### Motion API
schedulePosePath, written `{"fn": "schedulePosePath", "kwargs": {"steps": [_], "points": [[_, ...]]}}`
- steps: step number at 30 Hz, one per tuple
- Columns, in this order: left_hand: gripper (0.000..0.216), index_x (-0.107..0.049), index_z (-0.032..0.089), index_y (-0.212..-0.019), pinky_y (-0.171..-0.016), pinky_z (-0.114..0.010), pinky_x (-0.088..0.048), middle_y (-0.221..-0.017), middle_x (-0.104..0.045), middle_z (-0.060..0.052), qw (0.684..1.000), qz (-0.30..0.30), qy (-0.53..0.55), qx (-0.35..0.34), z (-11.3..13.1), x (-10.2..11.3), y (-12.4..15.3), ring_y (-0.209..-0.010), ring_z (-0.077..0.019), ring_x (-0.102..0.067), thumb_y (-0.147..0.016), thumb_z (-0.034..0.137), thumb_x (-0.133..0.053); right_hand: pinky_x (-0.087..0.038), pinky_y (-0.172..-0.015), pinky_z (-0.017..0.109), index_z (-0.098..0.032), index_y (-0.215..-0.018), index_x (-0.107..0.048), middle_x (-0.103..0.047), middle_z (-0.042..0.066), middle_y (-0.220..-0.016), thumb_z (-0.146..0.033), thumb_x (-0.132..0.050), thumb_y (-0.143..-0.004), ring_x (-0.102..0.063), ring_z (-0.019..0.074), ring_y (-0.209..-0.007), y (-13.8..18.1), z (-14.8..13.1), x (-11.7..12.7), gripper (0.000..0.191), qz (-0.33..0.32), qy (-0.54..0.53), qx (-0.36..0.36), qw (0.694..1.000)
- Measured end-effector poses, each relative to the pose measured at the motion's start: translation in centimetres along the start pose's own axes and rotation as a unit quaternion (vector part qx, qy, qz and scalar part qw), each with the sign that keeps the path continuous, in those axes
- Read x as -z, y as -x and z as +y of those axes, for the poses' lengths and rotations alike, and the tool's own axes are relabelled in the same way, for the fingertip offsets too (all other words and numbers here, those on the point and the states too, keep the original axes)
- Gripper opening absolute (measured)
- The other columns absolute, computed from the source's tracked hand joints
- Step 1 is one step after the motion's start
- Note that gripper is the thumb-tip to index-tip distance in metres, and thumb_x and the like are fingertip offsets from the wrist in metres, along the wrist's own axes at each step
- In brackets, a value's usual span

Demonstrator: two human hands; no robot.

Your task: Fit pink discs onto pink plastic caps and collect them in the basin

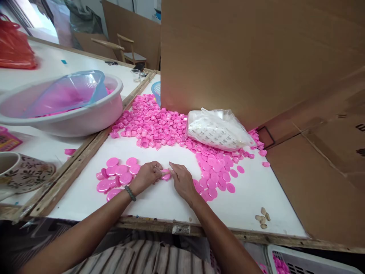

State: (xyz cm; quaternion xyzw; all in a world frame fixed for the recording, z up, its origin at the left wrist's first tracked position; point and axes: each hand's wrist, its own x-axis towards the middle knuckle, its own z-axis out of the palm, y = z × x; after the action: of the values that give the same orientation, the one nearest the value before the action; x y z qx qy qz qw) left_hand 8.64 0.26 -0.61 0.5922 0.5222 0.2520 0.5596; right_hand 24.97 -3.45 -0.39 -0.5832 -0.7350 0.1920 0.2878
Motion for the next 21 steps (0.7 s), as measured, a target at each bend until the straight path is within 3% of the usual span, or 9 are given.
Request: {"fn": "schedulePosePath", "kwargs": {"steps": [3,5,13,21], "points": [[0.022,-0.051,0.015,-0.072,-0.041,-0.020,-0.043,-0.047,-0.056,0.003,0.996,-0.027,0.062,0.064,0.0,0.0,-0.5,-0.041,-0.0098,-0.052,-0.065,0.027,-0.067,-0.048,-0.077,0.036,-0.020,-0.123,-0.050,-0.064,0.007,-0.103,-0.029,-0.045,-0.088,-0.054,0.0197,-0.093,0.2,0.4,-0.1,0.037,-0.049,0.048,0.098,0.993],[0.024,-0.050,0.015,-0.072,-0.043,-0.021,-0.046,-0.045,-0.056,0.004,0.992,-0.028,0.090,0.087,0.0,-0.1,-0.8,-0.041,-0.0103,-0.054,-0.063,0.024,-0.069,-0.047,-0.077,0.037,-0.021,-0.123,-0.049,-0.065,0.006,-0.101,-0.027,-0.047,-0.087,-0.052,0.0206,-0.095,0.3,0.8,-0.4,0.037,-0.051,0.066,0.126,0.989],[0.029,-0.045,0.016,-0.068,-0.046,-0.023,-0.050,-0.044,-0.059,0.002,0.977,-0.057,0.132,0.156,0.3,0.2,-1.3,-0.044,-0.0143,-0.060,-0.060,0.020,-0.072,-0.039,-0.088,0.046,-0.028,-0.123,-0.050,-0.058,0.004,-0.119,-0.033,-0.055,-0.082,-0.033,0.0259,-0.120,1.0,2.3,-2.1,0.041,-0.002,0.104,0.065,0.992],[0.022,-0.050,0.013,-0.067,-0.046,-0.019,-0.048,-0.047,-0.059,0.002,0.979,-0.047,0.162,0.111,0.5,0.3,-0.4,-0.045,-0.0101,-0.059,-0.062,0.020,-0.070,-0.044,-0.081,0.039,-0.027,-0.109,-0.061,-0.063,0.006,-0.103,-0.034,-0.063,-0.076,-0.047,0.0213,-0.098,0.3,0.9,-0.5,0.035,0.007,0.015,0.075,0.997]]}}
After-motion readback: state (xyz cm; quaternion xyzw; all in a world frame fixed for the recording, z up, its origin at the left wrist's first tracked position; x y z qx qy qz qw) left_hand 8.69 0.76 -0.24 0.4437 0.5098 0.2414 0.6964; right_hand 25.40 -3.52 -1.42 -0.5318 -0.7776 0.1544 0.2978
